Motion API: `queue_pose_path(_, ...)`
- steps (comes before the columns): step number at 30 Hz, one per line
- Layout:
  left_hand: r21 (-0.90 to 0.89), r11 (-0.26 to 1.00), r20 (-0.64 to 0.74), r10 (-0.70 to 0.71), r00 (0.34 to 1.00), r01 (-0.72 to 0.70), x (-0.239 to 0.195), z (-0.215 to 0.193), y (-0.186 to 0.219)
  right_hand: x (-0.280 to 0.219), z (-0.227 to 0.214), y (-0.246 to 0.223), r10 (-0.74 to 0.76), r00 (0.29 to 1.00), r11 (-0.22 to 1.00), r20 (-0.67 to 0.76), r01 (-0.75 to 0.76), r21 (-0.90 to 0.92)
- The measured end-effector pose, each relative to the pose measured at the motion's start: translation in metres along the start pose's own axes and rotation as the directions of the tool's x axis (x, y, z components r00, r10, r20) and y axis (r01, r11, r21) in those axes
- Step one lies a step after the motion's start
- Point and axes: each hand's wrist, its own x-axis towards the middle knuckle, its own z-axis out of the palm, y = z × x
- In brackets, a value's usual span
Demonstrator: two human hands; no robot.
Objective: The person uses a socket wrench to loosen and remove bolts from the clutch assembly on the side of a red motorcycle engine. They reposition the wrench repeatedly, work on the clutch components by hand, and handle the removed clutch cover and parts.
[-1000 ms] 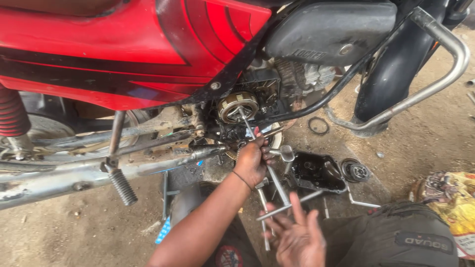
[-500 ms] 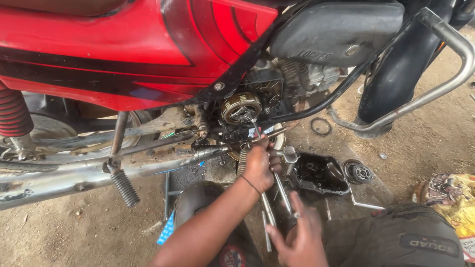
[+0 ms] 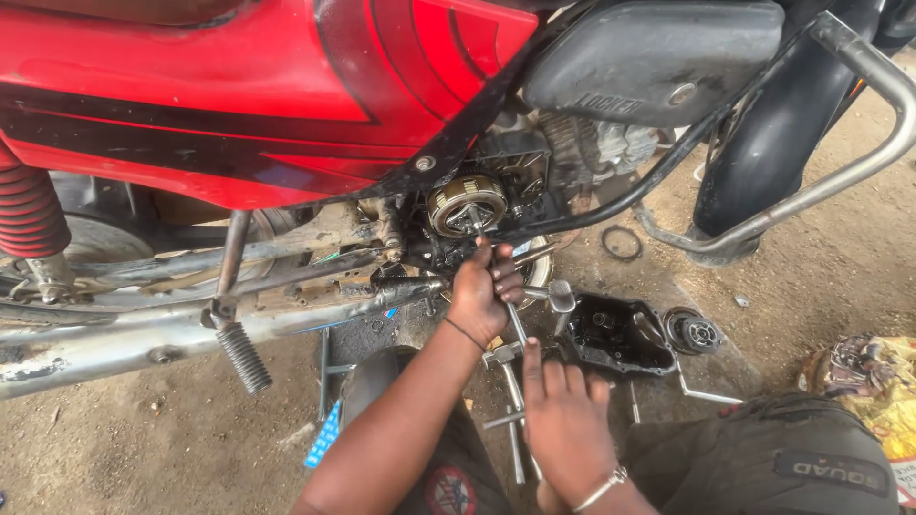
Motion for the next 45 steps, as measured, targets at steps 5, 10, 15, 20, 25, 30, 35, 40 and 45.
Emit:
queue_pose_path(5, -0.01, 1.0, -0.004, 0.02, 1.0, -0.02, 0.017, -0.008, 0.005, 0.007, 0.011, 0.004, -0.043, 0.999, 0.997, 0.032, 0.045, -0.061)
queue_pose_path(10, -0.049, 0.984, -0.115, 0.163, 0.98, -0.17, 0.042, -0.008, 0.019, 0.007, 0.043, 0.013, 0.007, 0.995, 0.998, 0.1, -0.014, 0.06)
queue_pose_path(15, 0.074, 0.988, -0.341, 0.15, 0.928, -0.133, 0.032, 0.004, 0.039, 0.012, 0.023, 0.019, -0.135, 0.984, 0.953, 0.114, 0.161, -0.259)
queue_pose_path(20, 0.043, 0.993, -0.259, 0.122, 0.958, -0.114, 0.086, -0.028, 0.051, 0.006, 0.045, 0.021, -0.12, 0.992, 0.99, 0.043, 0.123, -0.068)
queue_pose_path(25, -0.07, 0.977, -0.179, 0.188, 0.966, -0.203, 0.088, -0.02, 0.05, 0.015, 0.016, 0.009, -0.121, 0.992, 0.992, -0.045, 0.119, -0.04)
queue_pose_path(30, -0.056, 0.954, -0.218, 0.277, 0.936, -0.295, 0.085, -0.012, 0.045, 0.019, 0.015, 0.012, -0.202, 0.979, 0.959, -0.033, 0.205, 0.198)
queue_pose_path(35, 0.005, 0.957, -0.269, 0.279, 0.922, -0.289, 0.084, -0.007, 0.043, 0.016, 0.03, 0.005, -0.048, 0.997, 0.782, -0.056, 0.072, 0.618)
queue_pose_path(40, -0.005, 0.94, -0.292, 0.325, 0.899, -0.341, 0.085, -0.005, 0.041, 0.003, 0.067, 0.006, 0.082, 0.997, 0.48, -0.006, -0.035, 0.877)
queue_pose_path(45, -0.01, 0.938, -0.322, 0.326, 0.889, -0.347, 0.08, 0.002, 0.041, -0.006, 0.091, 0.003, 0.139, 0.989, 0.271, -0.052, 0.012, 0.962)
